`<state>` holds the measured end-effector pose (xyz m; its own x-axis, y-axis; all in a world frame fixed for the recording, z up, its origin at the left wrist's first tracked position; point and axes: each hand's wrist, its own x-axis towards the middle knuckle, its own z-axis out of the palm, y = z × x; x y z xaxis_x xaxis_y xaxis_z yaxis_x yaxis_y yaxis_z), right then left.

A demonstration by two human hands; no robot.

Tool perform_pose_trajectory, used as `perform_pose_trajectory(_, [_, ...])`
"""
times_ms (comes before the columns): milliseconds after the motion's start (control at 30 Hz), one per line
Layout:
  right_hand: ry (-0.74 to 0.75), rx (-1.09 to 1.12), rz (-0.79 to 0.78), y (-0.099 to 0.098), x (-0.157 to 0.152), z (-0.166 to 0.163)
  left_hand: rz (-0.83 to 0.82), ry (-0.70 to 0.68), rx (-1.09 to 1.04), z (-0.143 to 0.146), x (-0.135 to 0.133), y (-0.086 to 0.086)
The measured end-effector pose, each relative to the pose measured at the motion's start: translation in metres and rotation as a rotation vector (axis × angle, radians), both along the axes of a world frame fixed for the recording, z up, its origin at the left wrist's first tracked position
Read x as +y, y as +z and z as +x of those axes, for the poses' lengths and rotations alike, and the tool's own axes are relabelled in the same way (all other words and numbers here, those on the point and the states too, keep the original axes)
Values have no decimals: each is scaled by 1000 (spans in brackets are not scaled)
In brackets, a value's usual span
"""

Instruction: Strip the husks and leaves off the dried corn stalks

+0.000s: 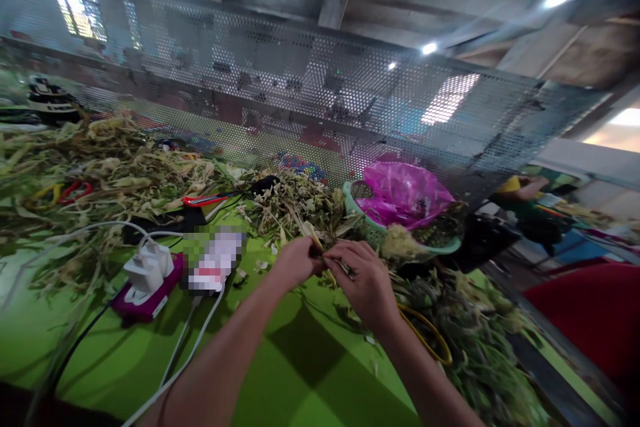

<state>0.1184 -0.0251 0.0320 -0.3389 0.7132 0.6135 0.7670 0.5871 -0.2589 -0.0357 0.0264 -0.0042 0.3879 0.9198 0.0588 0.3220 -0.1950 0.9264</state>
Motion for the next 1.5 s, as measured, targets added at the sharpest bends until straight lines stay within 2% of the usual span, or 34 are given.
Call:
perform_pose_trajectory(133, [-47,47,1,-3,3,2,-56,-77,-83,5,-1,-2])
perform_pose_trajectory(200, [-33,110,-2,-2,3,1,-149,-89,-254,9,-1,-2])
perform_pose_trajectory(267, [-31,187,22,-1,1,-1,-267,0,-540,10,0,0])
perform_pose_trajectory(333, [-37,239,41,-1,-1,-5,-346,158,-786,9,1,5])
perform_pose_trajectory(433, [14,239,7,-6,-4,-12,-471,327,-925,6,-1,11])
perform_pose_trajectory(533, [93,163,-34,-16,-5,-21,-530,323,-968,6,-4,13])
perform_pose_trajectory(633, [111,-46,-29,-21,-5,-25,-551,273,-962,7,-7,14])
perform_pose_trajectory(733, [25,-282,4,-21,-5,-25,-524,294,-862,5,-8,16])
perform_pose_trajectory(833, [-108,-388,61,-20,-4,-23,-458,351,-791,2,-7,17])
perform_pose_trajectory(1100, [-290,-408,97,-25,-3,-26,-467,379,-792,7,-11,19])
perform_pose_trajectory(1300, [-273,-403,135,-27,-1,-34,-412,469,-853,18,-11,6])
perform_pose_trajectory(1500, [-316,-401,124,-29,2,-36,-432,458,-868,23,-8,-3])
